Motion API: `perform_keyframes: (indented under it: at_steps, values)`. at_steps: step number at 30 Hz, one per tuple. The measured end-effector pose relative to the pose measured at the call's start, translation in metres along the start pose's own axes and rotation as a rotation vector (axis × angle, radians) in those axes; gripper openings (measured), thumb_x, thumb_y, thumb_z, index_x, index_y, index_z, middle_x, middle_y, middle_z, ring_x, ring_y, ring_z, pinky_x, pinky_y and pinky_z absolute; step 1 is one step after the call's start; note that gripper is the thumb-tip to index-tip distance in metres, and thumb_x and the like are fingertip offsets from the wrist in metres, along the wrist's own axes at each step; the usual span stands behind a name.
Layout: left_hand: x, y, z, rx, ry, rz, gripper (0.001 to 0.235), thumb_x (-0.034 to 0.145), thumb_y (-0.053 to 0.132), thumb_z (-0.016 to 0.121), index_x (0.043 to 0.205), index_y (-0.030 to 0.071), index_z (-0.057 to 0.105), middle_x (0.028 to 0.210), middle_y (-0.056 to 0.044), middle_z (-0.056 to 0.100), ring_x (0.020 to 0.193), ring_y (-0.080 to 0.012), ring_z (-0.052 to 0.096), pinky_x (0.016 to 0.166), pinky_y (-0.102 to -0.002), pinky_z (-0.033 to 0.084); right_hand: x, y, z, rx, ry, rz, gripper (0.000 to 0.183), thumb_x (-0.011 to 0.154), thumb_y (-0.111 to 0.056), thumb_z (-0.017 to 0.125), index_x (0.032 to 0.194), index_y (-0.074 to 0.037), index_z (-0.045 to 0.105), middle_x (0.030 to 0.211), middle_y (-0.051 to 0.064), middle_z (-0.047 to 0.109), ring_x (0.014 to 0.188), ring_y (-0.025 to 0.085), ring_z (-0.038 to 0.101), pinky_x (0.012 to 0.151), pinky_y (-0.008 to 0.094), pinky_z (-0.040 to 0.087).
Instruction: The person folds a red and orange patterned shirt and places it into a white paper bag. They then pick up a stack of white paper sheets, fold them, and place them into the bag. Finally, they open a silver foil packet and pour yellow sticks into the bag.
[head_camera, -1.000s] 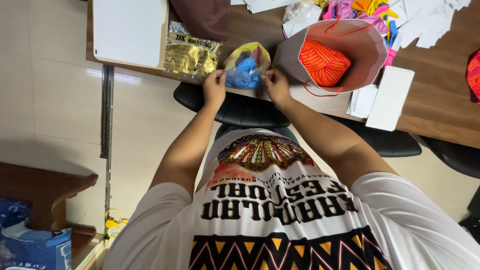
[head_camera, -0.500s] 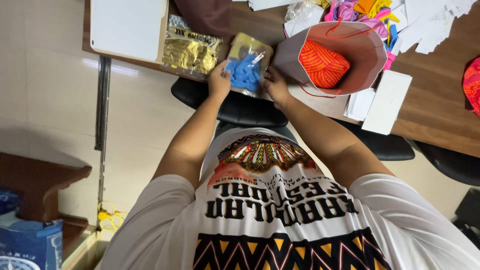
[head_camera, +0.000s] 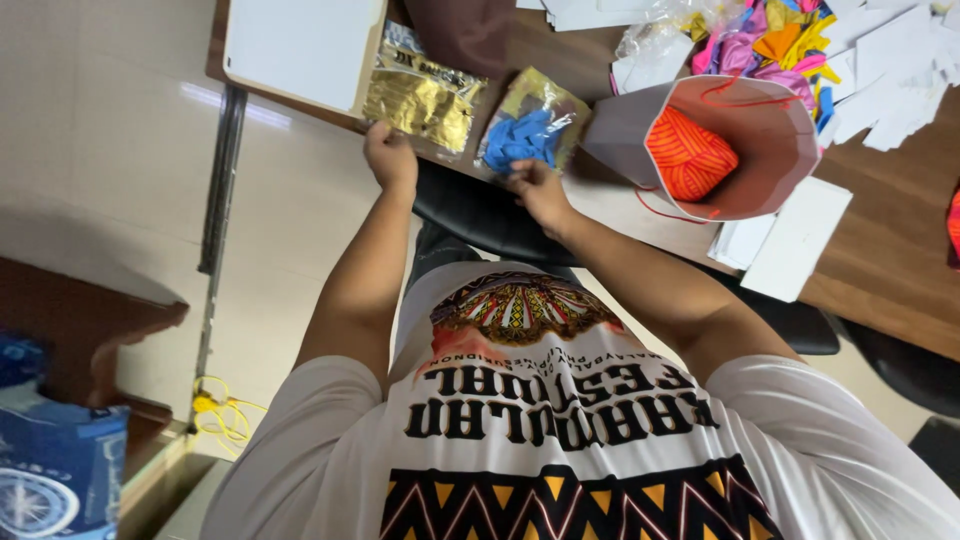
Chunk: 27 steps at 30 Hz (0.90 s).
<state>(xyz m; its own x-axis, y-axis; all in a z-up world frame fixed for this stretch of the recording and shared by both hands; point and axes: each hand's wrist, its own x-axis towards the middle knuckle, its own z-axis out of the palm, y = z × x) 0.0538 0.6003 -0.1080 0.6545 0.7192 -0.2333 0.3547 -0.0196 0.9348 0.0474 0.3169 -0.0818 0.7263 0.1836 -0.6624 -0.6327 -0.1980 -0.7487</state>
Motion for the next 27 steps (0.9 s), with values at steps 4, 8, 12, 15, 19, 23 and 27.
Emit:
perform_keyframes:
  at_steps: [4,8,12,15,19,23,27]
  values:
    - [0.057,-0.049,-0.007,0.012,0.142,-0.296,0.042,0.088,0.01,0.067,0.128,0.005,0.056,0.123,-0.017,0.066,0.104,-0.0339,0.069,0.082,-0.042,0.056,0.06,-0.009,0.063,0.159,-0.176,-0.113,0.037,0.094,-0.009,0.062,0.13,-0.004,0.058,0.109,0.004,0.065,0.095,0.017,0.059,0.081,0.029,0.049]
    - [0.079,-0.055,-0.018,0.291,0.138,-0.31,0.04,0.087,0.016,0.072,0.123,0.001,0.065,0.124,-0.021,0.067,0.109,-0.0343,0.069,0.092,-0.04,0.055,0.109,-0.015,0.108,0.057,0.019,-0.306,0.046,0.09,-0.004,0.068,0.133,-0.001,0.052,0.12,0.008,0.065,0.11,0.021,0.061,0.096,0.034,0.05]
    - [0.092,-0.084,-0.031,0.273,0.027,-0.224,0.036,0.079,0.014,0.076,0.112,0.0,0.068,0.11,-0.018,0.071,0.101,-0.0311,0.069,0.086,-0.039,0.055,0.092,-0.069,0.134,0.389,0.188,0.121,0.057,0.083,-0.003,0.059,0.136,-0.014,0.042,0.117,0.002,0.057,0.097,0.022,0.062,0.068,0.05,0.058]
    - [0.092,-0.072,-0.048,0.1,-0.069,-0.374,0.029,0.078,0.012,0.075,0.105,0.005,0.066,0.09,-0.011,0.068,0.077,-0.0236,0.065,0.063,-0.035,0.049,0.134,-0.005,0.117,-0.059,0.379,-0.114,0.047,0.087,-0.006,0.066,0.131,-0.002,0.05,0.11,0.013,0.07,0.089,0.024,0.071,0.072,0.037,0.06]
    - [0.079,-0.027,-0.088,0.053,-0.314,-0.52,0.014,0.086,0.017,0.073,0.095,0.008,0.068,0.076,-0.003,0.068,0.057,-0.0137,0.06,0.045,-0.029,0.04,0.074,-0.04,0.101,-0.046,0.233,-0.046,0.033,0.098,-0.012,0.064,0.129,0.001,0.06,0.109,0.012,0.073,0.084,0.023,0.068,0.066,0.039,0.056]
    - [0.075,-0.023,-0.112,0.21,-0.555,-0.389,0.018,0.092,0.024,0.075,0.095,0.006,0.07,0.076,-0.002,0.065,0.057,-0.0107,0.056,0.046,-0.027,0.039,0.004,-0.077,0.079,0.352,-0.006,0.148,0.04,0.094,-0.005,0.062,0.132,-0.006,0.051,0.108,0.01,0.067,0.087,0.02,0.068,0.074,0.037,0.06]
    - [0.067,-0.013,-0.105,0.204,-0.646,-0.031,0.024,0.096,0.022,0.071,0.113,0.004,0.068,0.096,-0.005,0.07,0.081,-0.0112,0.063,0.07,-0.025,0.051,-0.033,-0.067,0.059,0.296,-0.133,0.011,0.037,0.102,-0.004,0.063,0.137,-0.011,0.053,0.108,0.006,0.06,0.091,0.015,0.055,0.078,0.033,0.049]
